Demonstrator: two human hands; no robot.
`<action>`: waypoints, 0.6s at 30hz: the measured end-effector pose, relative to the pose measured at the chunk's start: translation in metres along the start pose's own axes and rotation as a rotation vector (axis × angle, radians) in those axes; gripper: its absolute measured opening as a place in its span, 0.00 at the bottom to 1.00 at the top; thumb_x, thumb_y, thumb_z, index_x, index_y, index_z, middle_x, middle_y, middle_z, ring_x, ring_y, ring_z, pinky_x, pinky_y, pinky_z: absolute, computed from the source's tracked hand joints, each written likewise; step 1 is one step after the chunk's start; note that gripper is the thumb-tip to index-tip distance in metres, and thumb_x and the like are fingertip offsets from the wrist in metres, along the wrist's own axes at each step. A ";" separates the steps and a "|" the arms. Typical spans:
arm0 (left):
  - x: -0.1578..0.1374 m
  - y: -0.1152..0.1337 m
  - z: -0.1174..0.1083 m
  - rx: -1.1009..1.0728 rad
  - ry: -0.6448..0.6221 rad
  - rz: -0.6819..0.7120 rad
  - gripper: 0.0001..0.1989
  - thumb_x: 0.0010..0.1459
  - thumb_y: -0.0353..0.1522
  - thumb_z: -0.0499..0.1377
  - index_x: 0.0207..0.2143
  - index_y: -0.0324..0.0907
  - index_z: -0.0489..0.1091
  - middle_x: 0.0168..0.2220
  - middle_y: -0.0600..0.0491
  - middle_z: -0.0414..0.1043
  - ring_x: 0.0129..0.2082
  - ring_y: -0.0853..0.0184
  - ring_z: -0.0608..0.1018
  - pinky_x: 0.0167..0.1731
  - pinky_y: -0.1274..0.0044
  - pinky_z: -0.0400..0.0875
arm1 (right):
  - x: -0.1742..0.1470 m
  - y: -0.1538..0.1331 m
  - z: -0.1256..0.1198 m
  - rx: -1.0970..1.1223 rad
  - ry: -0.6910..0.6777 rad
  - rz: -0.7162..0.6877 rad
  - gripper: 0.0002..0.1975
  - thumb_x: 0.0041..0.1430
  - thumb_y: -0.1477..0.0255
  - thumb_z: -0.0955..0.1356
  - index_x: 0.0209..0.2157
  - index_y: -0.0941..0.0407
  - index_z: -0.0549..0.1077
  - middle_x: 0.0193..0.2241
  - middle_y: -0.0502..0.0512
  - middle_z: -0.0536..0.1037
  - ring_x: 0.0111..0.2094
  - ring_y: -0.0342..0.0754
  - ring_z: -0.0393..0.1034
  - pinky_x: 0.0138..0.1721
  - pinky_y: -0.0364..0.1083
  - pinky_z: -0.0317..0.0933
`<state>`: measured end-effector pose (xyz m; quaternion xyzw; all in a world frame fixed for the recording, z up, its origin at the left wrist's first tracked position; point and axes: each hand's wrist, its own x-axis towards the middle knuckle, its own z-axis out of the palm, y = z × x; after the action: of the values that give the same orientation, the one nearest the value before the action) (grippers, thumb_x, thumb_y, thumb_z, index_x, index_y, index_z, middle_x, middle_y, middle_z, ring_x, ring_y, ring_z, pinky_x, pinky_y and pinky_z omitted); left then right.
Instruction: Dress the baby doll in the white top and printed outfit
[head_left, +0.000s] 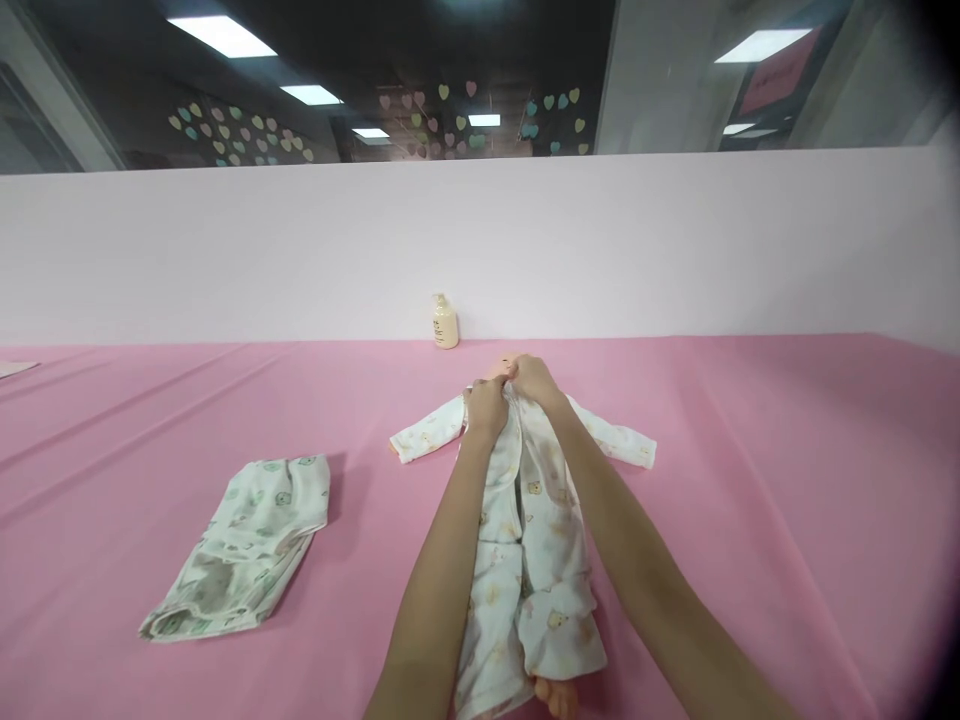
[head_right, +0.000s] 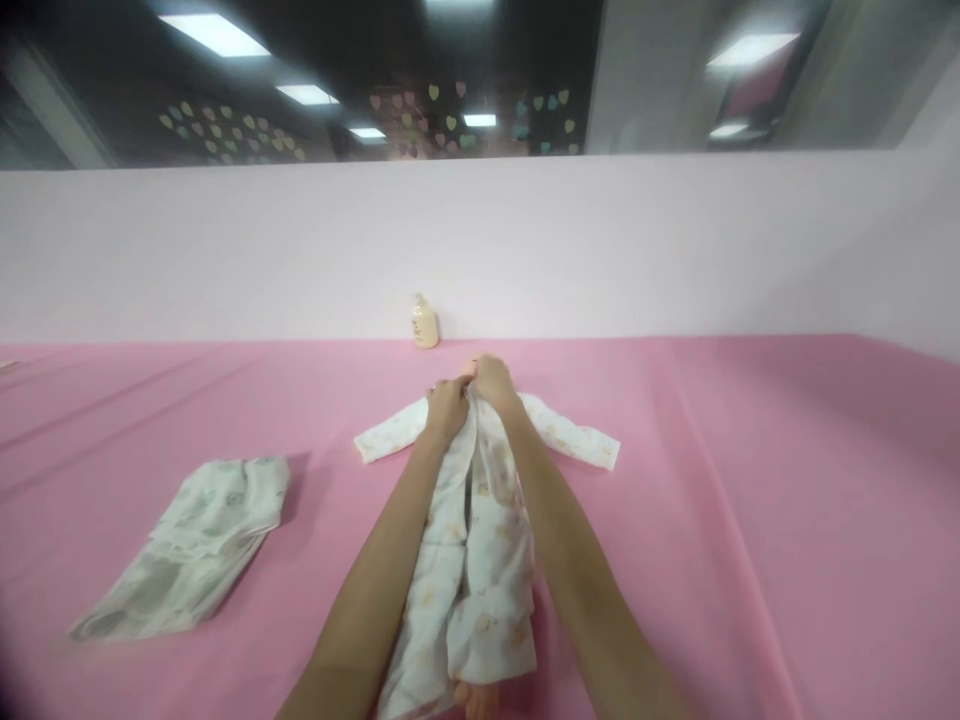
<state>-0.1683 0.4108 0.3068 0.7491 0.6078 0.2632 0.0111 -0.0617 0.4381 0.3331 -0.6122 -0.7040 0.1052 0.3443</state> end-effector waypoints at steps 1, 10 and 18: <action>0.001 0.000 0.001 -0.006 0.011 0.015 0.24 0.56 0.22 0.47 0.53 0.45 0.67 0.43 0.46 0.75 0.49 0.57 0.72 0.49 0.65 0.63 | 0.003 0.002 0.004 0.073 0.034 0.036 0.11 0.47 0.83 0.65 0.33 0.59 0.75 0.32 0.56 0.78 0.38 0.47 0.73 0.42 0.41 0.64; 0.002 -0.004 0.004 -0.174 0.066 0.012 0.19 0.61 0.28 0.47 0.51 0.42 0.70 0.43 0.44 0.75 0.46 0.58 0.74 0.44 0.71 0.68 | -0.005 0.019 0.036 0.605 0.139 0.186 0.12 0.45 0.79 0.66 0.36 0.61 0.73 0.35 0.56 0.78 0.36 0.45 0.74 0.39 0.42 0.67; 0.012 -0.011 0.013 -0.467 0.098 0.048 0.11 0.54 0.24 0.58 0.38 0.41 0.75 0.37 0.52 0.78 0.32 0.69 0.77 0.39 0.78 0.70 | -0.007 0.027 -0.003 0.570 0.065 0.226 0.14 0.39 0.83 0.67 0.32 0.59 0.74 0.31 0.52 0.77 0.35 0.45 0.73 0.37 0.42 0.66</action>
<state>-0.1715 0.4285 0.2965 0.7267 0.5123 0.4330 0.1484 -0.0383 0.4363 0.3175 -0.5683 -0.5623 0.3163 0.5107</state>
